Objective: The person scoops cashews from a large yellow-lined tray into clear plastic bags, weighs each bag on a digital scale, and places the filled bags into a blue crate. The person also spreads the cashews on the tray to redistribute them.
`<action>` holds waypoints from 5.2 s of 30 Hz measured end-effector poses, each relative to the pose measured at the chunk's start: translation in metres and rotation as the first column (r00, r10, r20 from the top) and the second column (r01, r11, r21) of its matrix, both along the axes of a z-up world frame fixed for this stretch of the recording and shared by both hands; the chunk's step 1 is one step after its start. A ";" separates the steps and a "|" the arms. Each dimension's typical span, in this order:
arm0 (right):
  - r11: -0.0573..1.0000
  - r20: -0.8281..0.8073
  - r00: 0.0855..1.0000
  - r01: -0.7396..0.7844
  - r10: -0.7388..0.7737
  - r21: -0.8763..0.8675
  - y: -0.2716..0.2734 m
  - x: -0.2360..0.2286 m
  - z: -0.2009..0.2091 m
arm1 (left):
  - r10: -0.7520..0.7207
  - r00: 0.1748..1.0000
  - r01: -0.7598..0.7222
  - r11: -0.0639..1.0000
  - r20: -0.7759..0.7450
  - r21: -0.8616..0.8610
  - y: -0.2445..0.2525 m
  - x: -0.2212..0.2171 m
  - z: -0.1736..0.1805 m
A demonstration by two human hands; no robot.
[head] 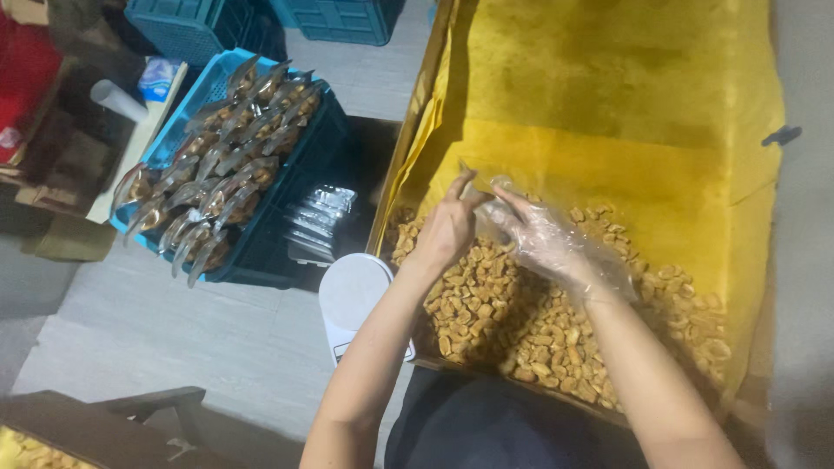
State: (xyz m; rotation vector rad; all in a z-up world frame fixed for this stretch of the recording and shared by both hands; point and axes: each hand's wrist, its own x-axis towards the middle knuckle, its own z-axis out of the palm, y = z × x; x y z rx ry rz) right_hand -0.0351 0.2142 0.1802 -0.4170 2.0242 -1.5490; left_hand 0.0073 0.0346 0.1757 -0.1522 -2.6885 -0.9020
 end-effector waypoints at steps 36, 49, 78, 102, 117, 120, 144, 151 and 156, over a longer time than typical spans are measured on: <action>0.351 0.098 0.856 -0.309 0.507 0.884 -0.016 0.056 -0.132 | -0.027 0.964 -0.029 0.979 0.266 0.203 -0.040 0.029 0.005; 0.961 0.382 0.896 0.143 -0.227 0.237 0.070 0.057 -0.118 | -0.175 0.938 0.101 0.964 0.300 0.245 0.001 0.037 -0.038; 0.789 0.141 0.834 0.550 -0.533 -0.273 0.066 -0.039 -0.058 | -0.178 0.794 -0.203 0.823 0.581 0.530 0.054 0.044 -0.014; 0.400 0.225 0.881 -0.400 0.416 0.825 0.004 -0.003 -0.121 | -0.038 0.847 -0.325 0.752 0.530 0.573 -0.017 0.070 0.001; 0.800 0.389 0.920 -0.193 -0.054 0.569 0.078 0.018 -0.146 | -0.145 0.901 -0.069 0.882 0.408 0.465 0.000 0.059 -0.029; 0.960 0.422 0.862 0.236 -0.280 0.154 0.102 0.016 -0.112 | -0.182 0.922 0.064 0.942 0.343 0.329 0.015 0.049 -0.036; 0.886 -0.118 0.879 0.450 -0.461 -0.108 0.097 0.053 0.032 | -0.287 0.825 -0.135 0.735 0.486 0.664 0.137 0.011 -0.048; 0.753 -0.380 0.924 0.284 -0.048 0.594 0.118 0.048 0.038 | -0.299 0.820 -0.155 0.706 0.489 0.691 0.128 0.007 -0.037; 0.813 0.224 0.796 0.481 -0.562 0.328 0.133 0.042 0.028 | -0.278 0.730 -0.217 0.772 0.625 0.598 0.097 0.021 -0.016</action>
